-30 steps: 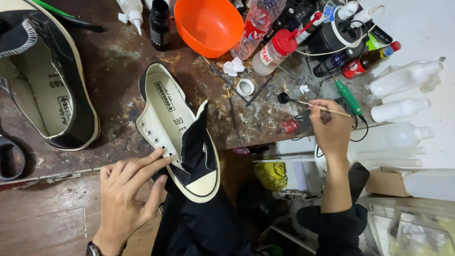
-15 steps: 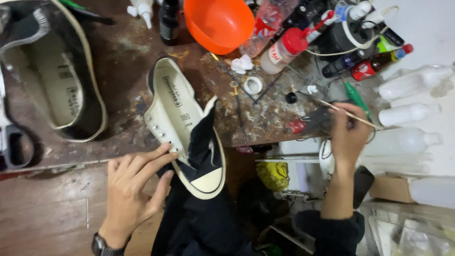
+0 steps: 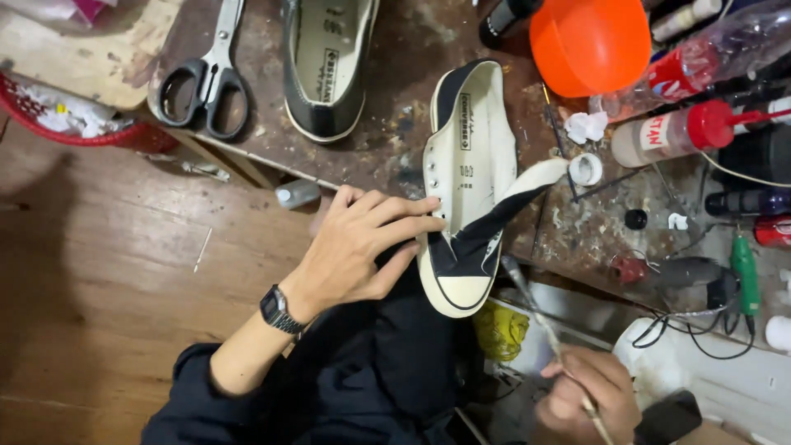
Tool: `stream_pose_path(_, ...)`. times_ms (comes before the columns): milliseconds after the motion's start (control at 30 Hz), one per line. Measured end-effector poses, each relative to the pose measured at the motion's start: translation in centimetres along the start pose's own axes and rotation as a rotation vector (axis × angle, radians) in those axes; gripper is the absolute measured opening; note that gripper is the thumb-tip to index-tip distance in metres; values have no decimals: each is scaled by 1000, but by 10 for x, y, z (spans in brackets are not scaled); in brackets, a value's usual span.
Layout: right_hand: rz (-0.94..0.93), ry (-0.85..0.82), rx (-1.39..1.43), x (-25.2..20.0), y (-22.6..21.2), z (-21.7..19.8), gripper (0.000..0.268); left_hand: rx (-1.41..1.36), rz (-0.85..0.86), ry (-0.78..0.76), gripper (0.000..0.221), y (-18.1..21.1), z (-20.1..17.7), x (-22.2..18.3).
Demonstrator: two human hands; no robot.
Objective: Repairing or customizing a canvas shoe by applying a liquid coating, drying it with a heat gun, and trimming excess material with scissors.
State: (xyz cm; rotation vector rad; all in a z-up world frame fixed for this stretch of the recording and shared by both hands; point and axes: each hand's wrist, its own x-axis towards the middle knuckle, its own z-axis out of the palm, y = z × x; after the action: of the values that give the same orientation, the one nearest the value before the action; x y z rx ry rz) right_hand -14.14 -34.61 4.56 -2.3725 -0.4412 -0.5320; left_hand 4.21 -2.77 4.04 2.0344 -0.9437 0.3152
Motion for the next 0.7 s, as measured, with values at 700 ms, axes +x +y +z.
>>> stream_pose_path(700, -6, 158, -348, 79, -75, 60, 32, 1, 25, 4, 48, -7, 2, -5)
